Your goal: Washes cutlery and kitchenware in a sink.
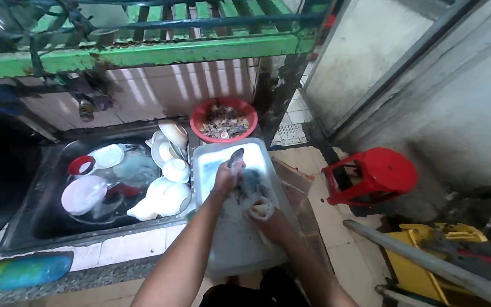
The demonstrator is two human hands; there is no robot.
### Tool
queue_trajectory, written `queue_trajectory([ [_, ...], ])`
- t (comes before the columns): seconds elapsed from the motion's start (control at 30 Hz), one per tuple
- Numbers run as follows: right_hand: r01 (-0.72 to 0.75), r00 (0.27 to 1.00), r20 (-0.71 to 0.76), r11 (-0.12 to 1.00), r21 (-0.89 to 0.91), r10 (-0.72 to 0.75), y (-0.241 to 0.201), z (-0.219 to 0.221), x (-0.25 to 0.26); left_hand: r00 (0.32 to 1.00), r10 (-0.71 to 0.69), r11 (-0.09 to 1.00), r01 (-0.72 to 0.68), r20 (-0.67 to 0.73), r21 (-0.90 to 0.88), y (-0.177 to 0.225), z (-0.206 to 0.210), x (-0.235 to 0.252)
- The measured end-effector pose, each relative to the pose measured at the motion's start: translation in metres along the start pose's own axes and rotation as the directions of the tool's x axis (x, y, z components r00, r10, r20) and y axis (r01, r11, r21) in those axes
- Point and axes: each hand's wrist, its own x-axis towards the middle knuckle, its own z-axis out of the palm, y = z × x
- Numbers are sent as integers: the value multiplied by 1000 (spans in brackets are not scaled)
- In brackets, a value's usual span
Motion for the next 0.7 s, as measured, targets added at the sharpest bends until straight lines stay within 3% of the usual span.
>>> queue_trajectory([
  [0.07, 9, 1000, 9, 1000, -5, -8, 0, 1, 0, 991, 91, 996, -91, -98, -2, 13, -5, 2],
  [0.13, -7, 1000, 14, 1000, -12, 7, -2, 0, -1, 969, 69, 979, -20, -238, 205, 35, -13, -6],
  [0.2, -14, 1000, -1, 1000, -24, 14, 0, 1, -1, 964, -86, 891, 188, -252, 412, 53, -22, -22],
  [0.27, -25, 1000, 0, 999, -43, 25, -2, 1, -2, 942, -283, 727, 333, -180, 600, 51, -23, -38],
  [0.37, -34, 999, -5, 998, -59, 33, -1, 1, -1, 889, -442, 529, 366, -120, 765, 35, -7, -57],
  [0.43, -48, 999, -3, 997, -65, 48, -2, 0, 0, 868, -482, 452, 365, -121, 814, 31, 9, -60],
  [0.53, -62, 998, 1, 995, -78, 62, -6, 0, -2, 893, -442, 476, 317, -89, 820, 11, 22, -50],
  [0.7, -48, 998, -45, 998, -33, 46, -6, -2, -3, 939, -344, 612, 209, 19, 763, -4, 35, -46],
])
